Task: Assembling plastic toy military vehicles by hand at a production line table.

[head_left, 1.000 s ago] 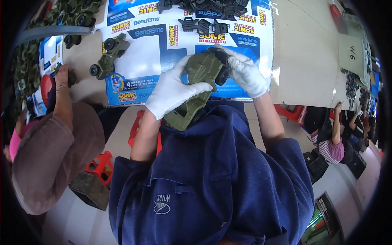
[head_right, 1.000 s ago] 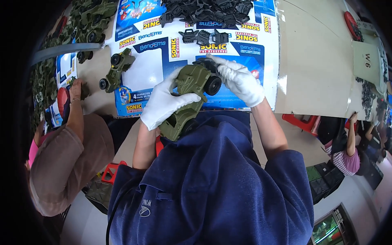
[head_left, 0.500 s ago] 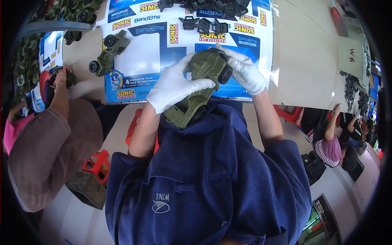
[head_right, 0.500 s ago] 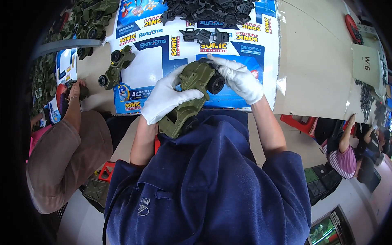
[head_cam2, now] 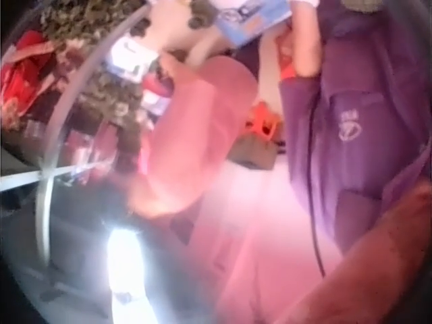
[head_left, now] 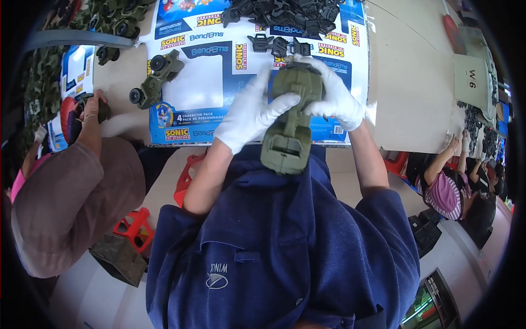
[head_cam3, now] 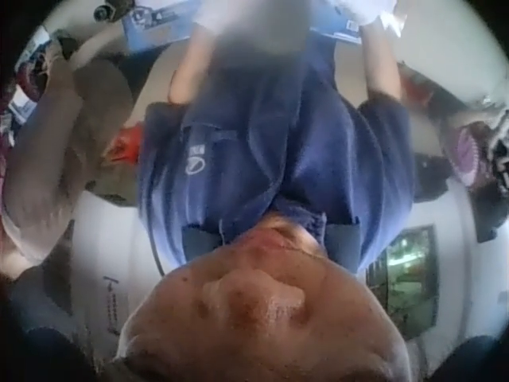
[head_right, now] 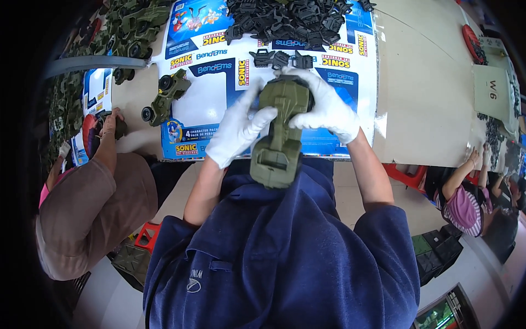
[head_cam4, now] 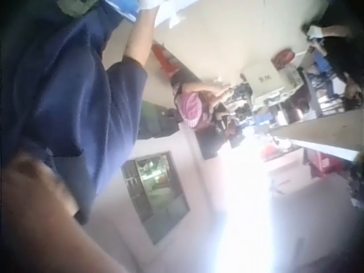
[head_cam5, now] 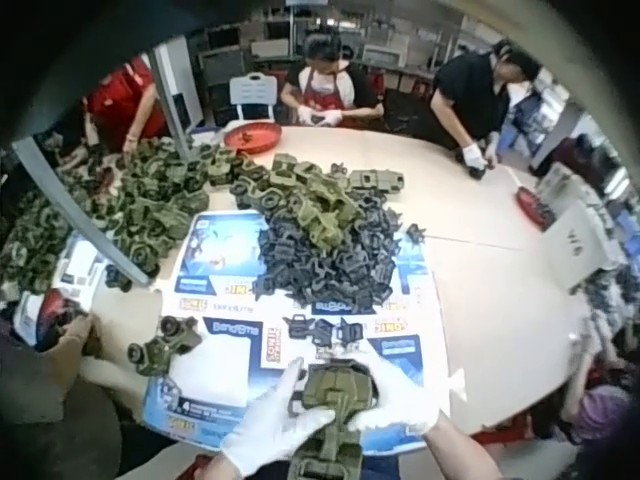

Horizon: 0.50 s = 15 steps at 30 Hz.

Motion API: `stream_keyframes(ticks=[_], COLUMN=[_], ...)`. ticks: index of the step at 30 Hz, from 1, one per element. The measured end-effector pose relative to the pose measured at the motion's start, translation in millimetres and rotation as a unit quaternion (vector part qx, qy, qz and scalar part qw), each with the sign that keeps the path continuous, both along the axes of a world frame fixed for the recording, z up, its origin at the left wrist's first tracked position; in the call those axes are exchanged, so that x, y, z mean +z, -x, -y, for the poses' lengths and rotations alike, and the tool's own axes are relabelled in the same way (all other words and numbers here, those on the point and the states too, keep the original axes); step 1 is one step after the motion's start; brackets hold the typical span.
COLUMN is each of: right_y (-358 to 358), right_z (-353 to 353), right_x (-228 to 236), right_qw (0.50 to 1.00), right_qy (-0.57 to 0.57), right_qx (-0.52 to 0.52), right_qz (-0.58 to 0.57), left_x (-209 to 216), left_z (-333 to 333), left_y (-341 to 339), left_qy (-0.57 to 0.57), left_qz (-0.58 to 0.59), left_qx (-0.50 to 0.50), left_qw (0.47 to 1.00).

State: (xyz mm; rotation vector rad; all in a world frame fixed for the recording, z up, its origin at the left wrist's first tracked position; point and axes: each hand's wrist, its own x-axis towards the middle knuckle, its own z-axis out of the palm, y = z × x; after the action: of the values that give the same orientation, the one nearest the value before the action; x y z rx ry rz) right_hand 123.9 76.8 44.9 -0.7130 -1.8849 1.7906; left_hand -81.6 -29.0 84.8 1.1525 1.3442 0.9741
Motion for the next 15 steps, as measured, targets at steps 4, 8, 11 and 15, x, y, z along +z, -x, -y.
stream_keyframes(ticks=[4, 8, 11, 15], right_y=[12, 20, 36, 44], right_z=[23, 51, 71, 74], right_x=[9, 26, 28, 28], right_qw=[0.998, 0.98, 0.97, 0.955], right_qy=[-0.057, -0.168, -0.153, -0.186], right_qx=[0.004, -0.096, -0.188, -0.23], right_qz=[0.019, 0.04, 0.026, 0.021], left_x=[-33, -29, -26, -28], left_z=[0, 9, 5, 7], left_y=[-14, -20, -18, -17], left_qy=[-0.112, -0.182, -0.271, -0.253], left_qz=[0.029, -0.014, -0.04, -0.006], left_qx=[0.1, 0.142, 0.142, 0.159], left_qw=[0.988, 0.973, 0.951, 0.954])
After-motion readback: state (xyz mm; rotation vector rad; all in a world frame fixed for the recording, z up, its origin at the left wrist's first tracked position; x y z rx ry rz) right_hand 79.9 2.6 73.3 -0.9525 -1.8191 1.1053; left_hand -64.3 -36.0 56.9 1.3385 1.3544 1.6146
